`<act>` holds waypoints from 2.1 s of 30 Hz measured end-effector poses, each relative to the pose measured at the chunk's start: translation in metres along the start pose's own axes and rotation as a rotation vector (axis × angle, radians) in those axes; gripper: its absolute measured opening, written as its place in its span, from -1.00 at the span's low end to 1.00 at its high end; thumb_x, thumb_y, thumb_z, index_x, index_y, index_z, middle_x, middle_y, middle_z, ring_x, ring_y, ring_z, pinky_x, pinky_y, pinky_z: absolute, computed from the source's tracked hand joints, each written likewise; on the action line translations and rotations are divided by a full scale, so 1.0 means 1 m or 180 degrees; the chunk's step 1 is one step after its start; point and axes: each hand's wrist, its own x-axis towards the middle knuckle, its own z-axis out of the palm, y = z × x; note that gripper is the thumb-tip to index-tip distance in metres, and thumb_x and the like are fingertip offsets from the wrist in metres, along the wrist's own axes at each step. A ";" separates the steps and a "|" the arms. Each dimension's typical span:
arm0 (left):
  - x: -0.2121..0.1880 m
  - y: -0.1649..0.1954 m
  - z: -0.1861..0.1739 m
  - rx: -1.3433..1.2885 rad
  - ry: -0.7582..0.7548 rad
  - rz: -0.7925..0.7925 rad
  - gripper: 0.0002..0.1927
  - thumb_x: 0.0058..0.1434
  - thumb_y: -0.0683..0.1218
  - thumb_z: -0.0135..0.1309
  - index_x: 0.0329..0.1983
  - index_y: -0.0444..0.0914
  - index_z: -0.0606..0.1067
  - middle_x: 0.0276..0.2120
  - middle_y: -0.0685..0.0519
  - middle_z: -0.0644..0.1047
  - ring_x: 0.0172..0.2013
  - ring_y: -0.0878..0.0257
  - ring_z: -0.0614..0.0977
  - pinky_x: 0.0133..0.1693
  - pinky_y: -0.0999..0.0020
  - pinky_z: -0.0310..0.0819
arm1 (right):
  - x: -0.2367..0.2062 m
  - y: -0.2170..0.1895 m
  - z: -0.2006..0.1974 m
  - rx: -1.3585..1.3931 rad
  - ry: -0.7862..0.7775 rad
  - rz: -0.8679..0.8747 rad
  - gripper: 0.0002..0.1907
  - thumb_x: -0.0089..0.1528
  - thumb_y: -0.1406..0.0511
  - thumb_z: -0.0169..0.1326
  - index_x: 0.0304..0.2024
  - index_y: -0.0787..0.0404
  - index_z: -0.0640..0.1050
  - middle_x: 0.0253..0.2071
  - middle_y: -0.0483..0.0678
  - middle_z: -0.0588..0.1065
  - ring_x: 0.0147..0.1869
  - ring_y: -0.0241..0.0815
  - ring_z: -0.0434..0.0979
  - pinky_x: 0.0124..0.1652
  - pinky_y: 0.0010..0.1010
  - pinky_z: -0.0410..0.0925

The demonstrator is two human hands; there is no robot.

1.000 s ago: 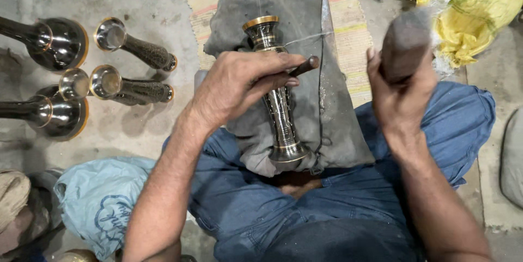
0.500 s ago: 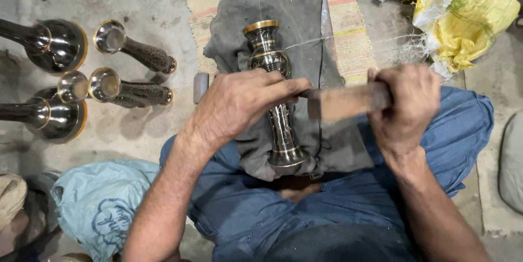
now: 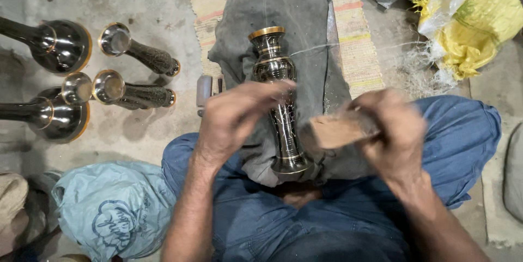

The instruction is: The person sits cross-legged on the floor and uses a wooden mallet to strike a metal chisel against a silver-colored metal vessel, creating engraved patterns. Several similar finished vessels are visible nearby.

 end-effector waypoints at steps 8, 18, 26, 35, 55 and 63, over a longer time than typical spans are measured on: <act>-0.030 -0.016 0.022 -0.1337 0.1949 -0.1544 -0.70 0.39 -0.17 0.13 0.14 -0.36 0.48 -0.25 -0.03 0.68 -0.24 0.24 0.74 -0.22 0.43 0.68 | -0.045 -0.039 0.017 -0.0094 -0.0916 -0.0496 -0.38 -0.27 0.33 0.31 -0.10 0.20 0.57 -0.21 -0.02 0.57 -0.21 0.03 0.60 -0.21 -0.15 0.42; -0.028 0.002 0.029 -0.1280 0.1484 -0.1480 -0.69 0.39 -0.19 0.17 0.15 -0.38 0.51 -0.27 0.01 0.66 -0.23 0.32 0.71 -0.19 0.48 0.64 | -0.061 -0.034 0.029 0.0044 -0.0510 -0.0338 -0.47 -0.16 0.42 0.26 -0.09 0.15 0.57 -0.08 -0.09 0.58 -0.17 -0.10 0.60 -0.21 -0.28 0.40; -0.007 0.010 0.037 -0.1106 0.1370 -0.1130 -0.64 0.38 -0.22 0.18 0.22 -0.36 0.47 -0.20 -0.03 0.67 -0.17 0.31 0.74 -0.14 0.45 0.70 | -0.056 -0.040 0.023 0.0092 -0.0621 -0.0383 -0.47 -0.15 0.42 0.25 -0.08 0.16 0.57 -0.10 -0.12 0.56 -0.13 -0.11 0.61 -0.18 -0.24 0.39; 0.034 -0.004 0.015 0.0206 -0.0022 -0.0283 -0.60 0.35 -0.13 0.26 0.23 -0.22 0.50 -0.09 -0.06 0.68 -0.15 0.27 0.76 -0.16 0.43 0.71 | -0.038 0.002 0.001 0.0443 -0.0715 0.0849 -0.52 0.01 0.44 0.24 0.01 0.22 0.53 -0.25 0.02 0.57 -0.19 -0.06 0.62 -0.21 -0.29 0.48; 0.090 0.020 0.007 0.1170 -0.1923 0.0352 -0.66 0.28 0.01 0.15 0.11 -0.10 0.58 -0.15 0.04 0.68 -0.16 0.04 0.69 -0.12 0.05 0.53 | -0.001 0.065 0.047 0.0650 0.1253 0.1210 -0.78 0.31 0.41 0.30 -0.07 0.34 0.53 -0.28 0.07 0.55 -0.22 -0.17 0.55 -0.23 -0.33 0.40; 0.090 0.022 0.005 0.1280 -0.1888 0.0385 -0.65 0.27 0.00 0.18 0.11 -0.12 0.57 -0.20 0.02 0.68 -0.19 0.03 0.68 -0.15 0.06 0.54 | -0.003 0.073 0.043 -0.0636 0.0863 0.0206 -0.73 0.27 0.48 0.33 -0.12 0.28 0.46 -0.32 0.03 0.43 -0.26 0.00 0.46 -0.23 -0.13 0.30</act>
